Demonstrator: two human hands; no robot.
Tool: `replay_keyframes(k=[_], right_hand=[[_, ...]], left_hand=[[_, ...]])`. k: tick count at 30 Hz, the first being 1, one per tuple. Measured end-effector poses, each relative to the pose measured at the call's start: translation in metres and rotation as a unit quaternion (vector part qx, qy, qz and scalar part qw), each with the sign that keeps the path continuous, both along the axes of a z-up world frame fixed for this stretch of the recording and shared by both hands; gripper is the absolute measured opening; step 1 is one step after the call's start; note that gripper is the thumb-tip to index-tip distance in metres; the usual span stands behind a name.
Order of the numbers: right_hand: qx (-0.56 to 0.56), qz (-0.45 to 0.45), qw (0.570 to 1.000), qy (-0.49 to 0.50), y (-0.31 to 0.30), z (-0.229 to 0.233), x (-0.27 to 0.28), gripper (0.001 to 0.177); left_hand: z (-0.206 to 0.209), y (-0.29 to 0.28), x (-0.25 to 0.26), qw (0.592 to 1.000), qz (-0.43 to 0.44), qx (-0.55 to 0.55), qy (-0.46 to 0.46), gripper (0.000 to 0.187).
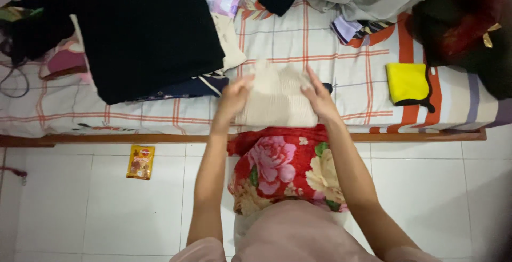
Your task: Folding various pieces of laundry on a bed including tops and pants
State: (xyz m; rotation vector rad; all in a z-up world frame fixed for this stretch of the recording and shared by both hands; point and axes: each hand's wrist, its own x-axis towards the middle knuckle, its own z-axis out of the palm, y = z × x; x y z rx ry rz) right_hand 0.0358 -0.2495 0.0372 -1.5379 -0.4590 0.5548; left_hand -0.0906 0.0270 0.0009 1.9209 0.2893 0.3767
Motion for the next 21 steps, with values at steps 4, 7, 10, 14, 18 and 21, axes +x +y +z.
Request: replay_keyframes(k=[4,7,10,14,18,21], right_hand=[[0.001,0.003,0.994,-0.109,0.061,0.094,-0.003,0.067],[0.039,0.027,0.976,-0.212,0.124,0.148,-0.009,0.065],[0.145,0.086,0.933,-0.319,0.2,0.163,-0.005,0.061],[-0.013,0.073,0.908,-0.412,0.292,0.145,-0.006,0.063],[-0.113,0.061,0.827,-0.547,0.325,0.115,-0.023,0.064],[-0.149,0.066,0.816,-0.555,0.325,0.096,-0.017,0.055]], left_hand=[[0.163,0.034,-0.035,0.985,0.026,0.11,-0.134,0.048],[0.231,0.076,-0.065,0.953,0.073,0.227,-0.189,0.056],[0.272,0.125,-0.09,0.966,0.139,0.183,-0.118,0.06],[0.217,0.212,-0.093,0.886,0.24,0.389,-0.075,0.061],[0.167,0.205,-0.078,0.877,0.236,0.406,0.099,0.079],[0.153,0.201,-0.074,0.884,0.239,0.381,0.128,0.084]])
